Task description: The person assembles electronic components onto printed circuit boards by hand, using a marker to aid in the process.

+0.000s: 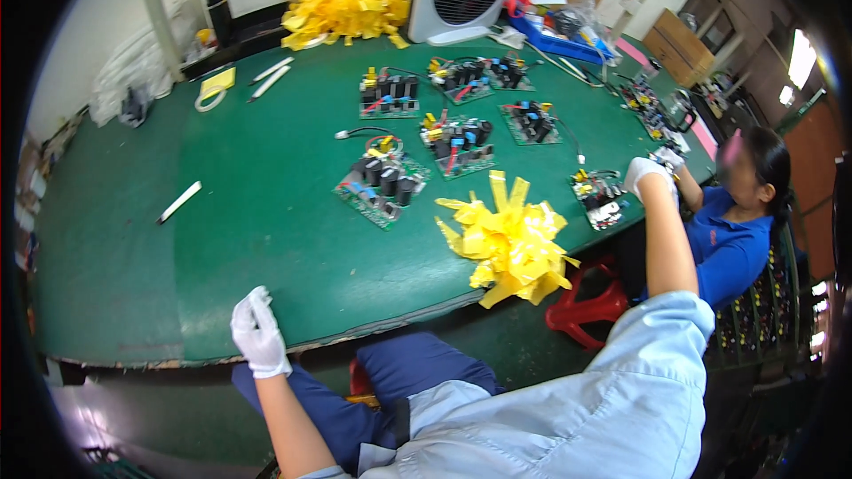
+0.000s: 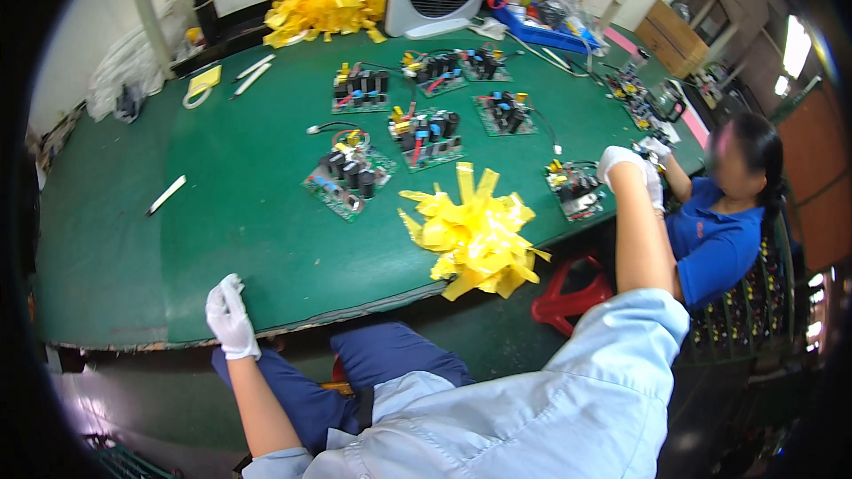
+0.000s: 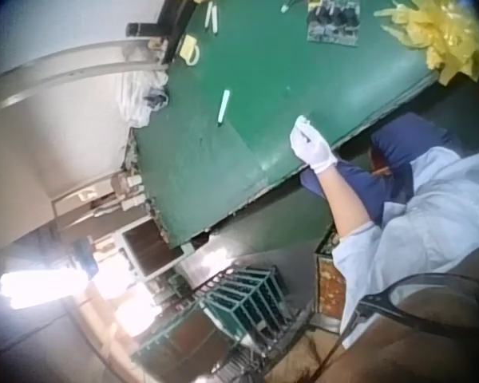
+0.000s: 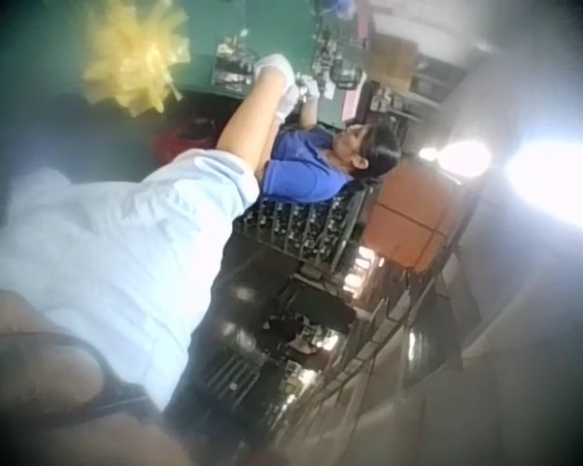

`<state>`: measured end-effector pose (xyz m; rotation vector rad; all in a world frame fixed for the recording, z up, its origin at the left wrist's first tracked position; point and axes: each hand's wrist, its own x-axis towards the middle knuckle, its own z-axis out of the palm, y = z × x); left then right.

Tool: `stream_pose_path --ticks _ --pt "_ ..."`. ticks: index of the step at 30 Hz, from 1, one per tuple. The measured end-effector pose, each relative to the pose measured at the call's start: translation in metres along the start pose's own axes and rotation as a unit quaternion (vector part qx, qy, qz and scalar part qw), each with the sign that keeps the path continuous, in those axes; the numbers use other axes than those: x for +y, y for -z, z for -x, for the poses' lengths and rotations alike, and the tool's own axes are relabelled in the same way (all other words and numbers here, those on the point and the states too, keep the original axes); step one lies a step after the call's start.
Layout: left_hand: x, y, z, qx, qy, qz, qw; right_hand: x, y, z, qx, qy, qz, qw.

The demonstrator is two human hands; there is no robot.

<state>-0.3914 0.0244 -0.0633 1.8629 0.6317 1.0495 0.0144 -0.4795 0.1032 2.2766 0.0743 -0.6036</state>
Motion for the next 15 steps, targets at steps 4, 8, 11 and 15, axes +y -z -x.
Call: stream_pose_path --ticks 4,8,11,15 --pt "0.011 -0.007 0.0 -0.007 -0.03 -0.039 0.999 -0.061 0.042 0.101 0.302 0.072 -0.292 0.905" --pt "0.012 -0.01 -0.002 -0.008 -0.026 -0.016 1.0 -0.135 0.065 0.167 0.39 0.268 -0.278 0.836" --pt "0.009 0.002 0.003 0.003 0.041 0.125 0.991 -0.204 0.074 0.209 0.383 0.461 -0.265 0.755" --pt "-0.001 0.049 0.042 0.106 0.041 0.194 0.974 -0.298 0.072 0.26 0.367 0.608 -0.218 0.669"
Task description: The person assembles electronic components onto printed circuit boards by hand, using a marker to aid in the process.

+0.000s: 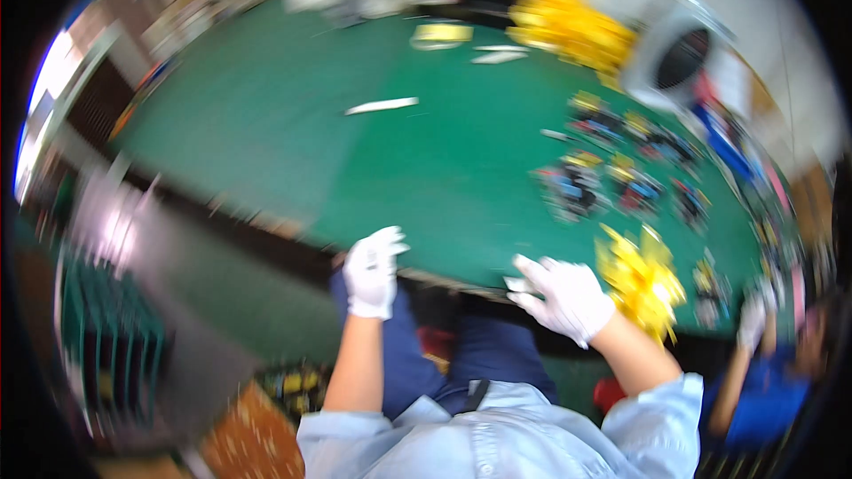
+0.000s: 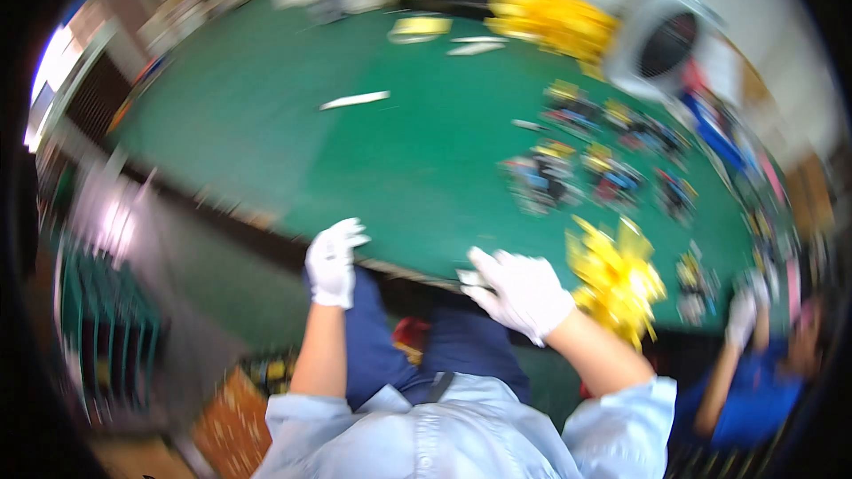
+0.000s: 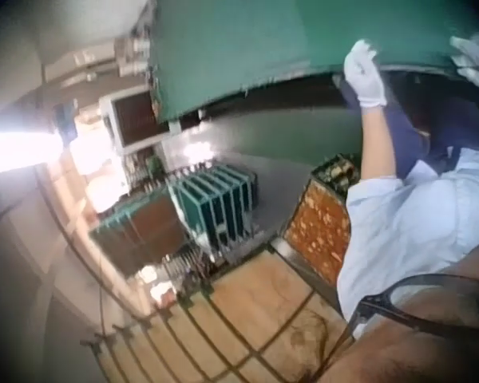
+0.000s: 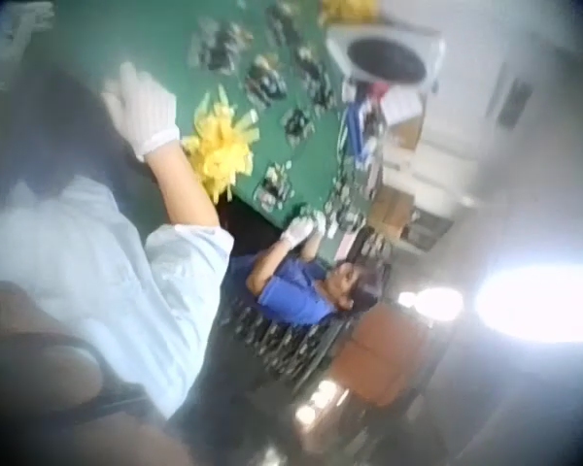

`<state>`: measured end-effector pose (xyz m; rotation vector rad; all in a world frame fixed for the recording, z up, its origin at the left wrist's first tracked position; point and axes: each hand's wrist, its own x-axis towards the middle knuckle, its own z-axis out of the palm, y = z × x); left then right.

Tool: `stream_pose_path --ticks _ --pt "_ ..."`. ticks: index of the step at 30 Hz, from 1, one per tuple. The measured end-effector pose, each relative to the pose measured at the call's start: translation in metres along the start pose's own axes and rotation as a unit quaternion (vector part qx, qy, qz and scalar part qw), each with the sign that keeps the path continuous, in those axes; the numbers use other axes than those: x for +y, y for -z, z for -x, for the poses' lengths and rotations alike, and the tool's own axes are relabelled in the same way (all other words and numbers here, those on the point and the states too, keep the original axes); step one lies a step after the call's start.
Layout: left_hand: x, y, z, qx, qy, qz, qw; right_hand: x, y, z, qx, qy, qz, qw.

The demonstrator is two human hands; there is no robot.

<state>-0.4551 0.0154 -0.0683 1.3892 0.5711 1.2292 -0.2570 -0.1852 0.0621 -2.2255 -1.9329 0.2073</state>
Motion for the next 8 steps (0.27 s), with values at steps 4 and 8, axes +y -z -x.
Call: stream_pose_path --ticks 4,8 --pt "0.01 0.066 0.046 0.141 0.014 -0.136 0.981 -0.043 -0.029 -0.035 0.068 0.09 -0.117 0.987" --pt "0.03 0.145 0.127 0.374 0.218 -0.374 0.82 -0.05 -0.075 -0.071 0.007 0.066 -0.243 0.968"
